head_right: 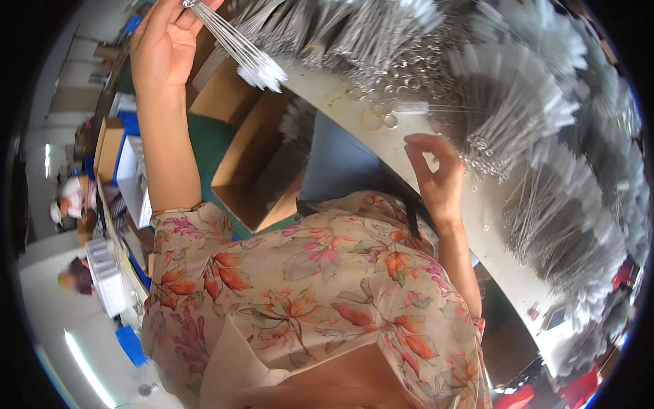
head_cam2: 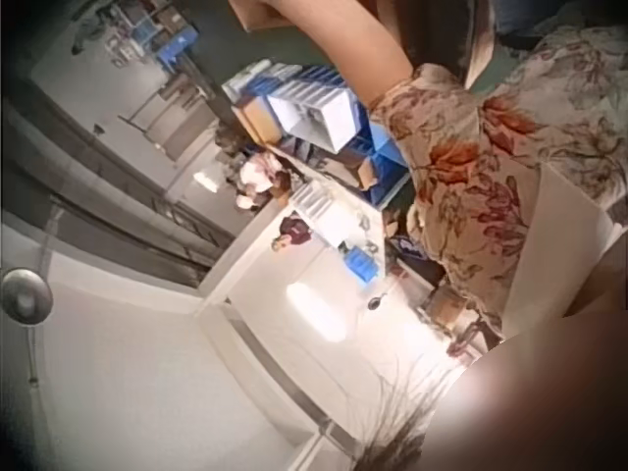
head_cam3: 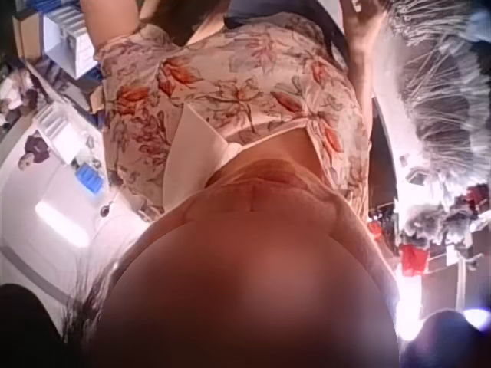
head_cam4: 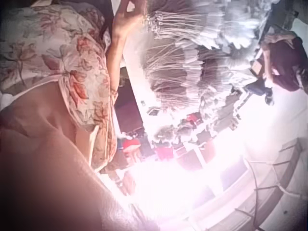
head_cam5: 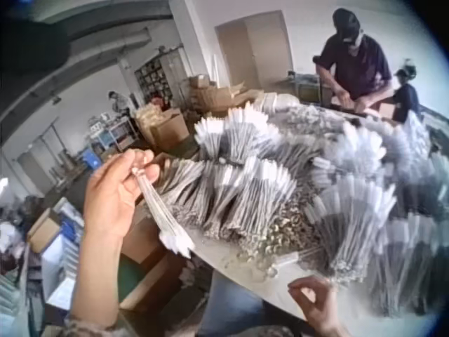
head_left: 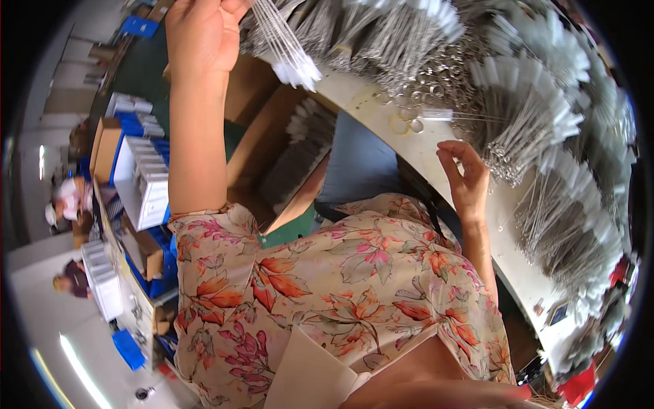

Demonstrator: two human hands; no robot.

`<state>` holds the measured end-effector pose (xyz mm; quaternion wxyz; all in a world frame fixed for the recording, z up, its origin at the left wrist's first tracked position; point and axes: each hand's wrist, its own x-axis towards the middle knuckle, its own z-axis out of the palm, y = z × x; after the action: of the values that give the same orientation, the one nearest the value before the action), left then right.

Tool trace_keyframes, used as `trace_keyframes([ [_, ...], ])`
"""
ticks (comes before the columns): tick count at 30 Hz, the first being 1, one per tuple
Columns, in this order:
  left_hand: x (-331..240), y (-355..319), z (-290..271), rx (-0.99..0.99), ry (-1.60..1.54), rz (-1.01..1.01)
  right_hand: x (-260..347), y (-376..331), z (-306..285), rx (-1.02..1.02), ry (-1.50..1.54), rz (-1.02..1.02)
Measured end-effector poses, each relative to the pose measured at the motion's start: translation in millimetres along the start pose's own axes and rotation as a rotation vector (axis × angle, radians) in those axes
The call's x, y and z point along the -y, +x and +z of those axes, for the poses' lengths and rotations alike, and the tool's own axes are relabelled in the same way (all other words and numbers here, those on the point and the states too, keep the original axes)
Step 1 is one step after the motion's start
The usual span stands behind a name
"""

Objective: Assembling small white brushes onto metal rings at a workshop table.

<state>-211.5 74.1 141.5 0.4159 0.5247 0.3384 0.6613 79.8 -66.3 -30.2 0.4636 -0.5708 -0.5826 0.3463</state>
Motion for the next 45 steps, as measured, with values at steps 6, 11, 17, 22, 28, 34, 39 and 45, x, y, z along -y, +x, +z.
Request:
trace_keyframes([
  [6, 32.0, -23.8, -96.2, 0.153, 0.163, -0.169, -7.7, -12.0, 26.2, 0.119, -0.031, 0.061],
  [11, 136.3, -105.1, -118.6, 0.513, 0.817, -0.545, 0.1, -15.9, 37.0, 0.16, -0.198, -0.096],
  [17, 288.2, -158.1, -143.8, 0.814, 1.152, -0.387, -3.0, -9.4, 48.0, 0.159, -0.319, -0.141],
  [22, 385.0, -193.3, -202.0, 0.864, 1.393, -0.229, -4.2, -4.7, 58.0, 0.155, -0.311, -0.043],
  [28, 364.2, -194.0, -206.6, 0.807, 0.754, -0.711, 3.6, 3.9, 35.7, 0.188, -0.229, 0.009],
  [34, 134.3, -16.4, -127.7, 0.823, 0.137, -0.854, 7.0, 28.9, -1.6, 0.347, 0.033, 0.033],
  [39, 95.8, 115.9, 37.2, 0.941, 0.302, -0.454, 27.3, 36.3, -48.7, 0.224, 0.042, -0.064],
  [45, 225.2, 239.7, 128.9, 0.736, 1.447, 0.235, 45.4, 29.3, -118.7, -0.085, -0.067, -0.052],
])
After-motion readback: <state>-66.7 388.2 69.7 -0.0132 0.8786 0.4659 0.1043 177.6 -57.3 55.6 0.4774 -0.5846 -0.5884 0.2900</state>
